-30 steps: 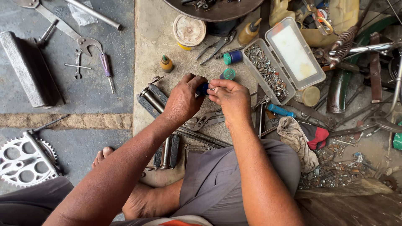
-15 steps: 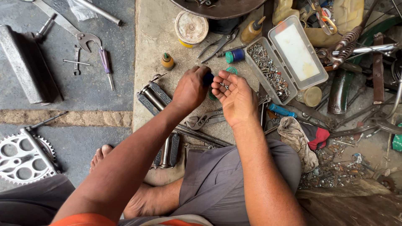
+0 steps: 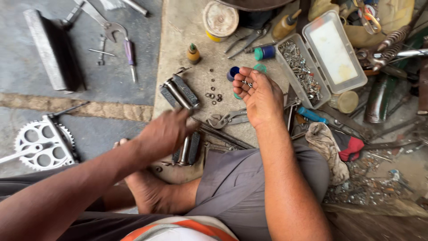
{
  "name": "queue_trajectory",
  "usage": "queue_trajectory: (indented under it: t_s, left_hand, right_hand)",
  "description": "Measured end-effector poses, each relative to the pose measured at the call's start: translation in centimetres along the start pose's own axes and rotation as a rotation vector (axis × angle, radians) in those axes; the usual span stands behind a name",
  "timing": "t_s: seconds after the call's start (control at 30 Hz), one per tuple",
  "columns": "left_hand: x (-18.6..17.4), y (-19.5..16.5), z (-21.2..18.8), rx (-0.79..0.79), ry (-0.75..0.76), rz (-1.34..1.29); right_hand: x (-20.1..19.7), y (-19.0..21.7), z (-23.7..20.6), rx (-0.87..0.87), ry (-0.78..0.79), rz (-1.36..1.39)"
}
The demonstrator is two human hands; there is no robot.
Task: The person sits on the floor and assembles a bicycle pedal by inserting ball bearings and washers into the pedal body. They use their hands to place the small parts and a hammer to tap components into place.
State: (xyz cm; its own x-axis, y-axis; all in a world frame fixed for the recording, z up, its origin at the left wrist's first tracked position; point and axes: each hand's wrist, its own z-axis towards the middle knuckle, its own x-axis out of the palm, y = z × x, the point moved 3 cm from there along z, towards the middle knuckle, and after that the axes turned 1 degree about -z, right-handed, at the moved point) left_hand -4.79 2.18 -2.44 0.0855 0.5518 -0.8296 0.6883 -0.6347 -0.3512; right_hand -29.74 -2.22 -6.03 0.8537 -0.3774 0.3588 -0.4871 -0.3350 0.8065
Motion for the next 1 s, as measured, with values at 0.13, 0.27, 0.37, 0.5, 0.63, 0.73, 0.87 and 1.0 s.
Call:
queue_trajectory:
  t_s: [0.13, 0.27, 0.37, 0.5, 0.63, 0.73, 0.87, 1.0]
  left_hand:
    - [1.9, -1.8, -2.1, 0.317, -0.094, 0.362]
    - [5.2, -2.6, -1.0, 0.455, 0.24, 0.618]
    - [5.6, -2.1, -0.3, 0.466, 0.283, 0.586]
    - [3.9, -0.1, -1.6, 0.195, 0.162, 0.102]
    - [1.7, 1.0, -4.8, -0.161, -0.098, -0.681]
    - [0.3, 0.3, -7.6, -0.131, -0.233, -0.929]
    - [-0.2, -0.9, -10.2, 0.042, -0.473, -0.95]
    - [2.5, 0.0, -9.9, -0.151, -0.329, -1.188]
  right_hand:
    - [0.7, -0.3, -0.7, -0.016, 0.05, -0.024]
    - [0.8, -1.0, -1.6, -0.004, 0.088, -0.059]
    - [0.8, -1.1, -1.6, -0.004, 0.103, -0.074]
    - [0.8, -0.9, -1.7, -0.001, 0.125, -0.086]
    - [1.4, -1.1, -2.0, 0.015, 0.18, -0.105]
    - [2.4, -1.6, -2.7, 0.046, 0.215, -0.146]
    - [4.3, -2.8, -3.8, 0.111, 0.279, -0.21]
    - [5.1, -3.4, -4.6, 0.164, 0.284, -0.27]
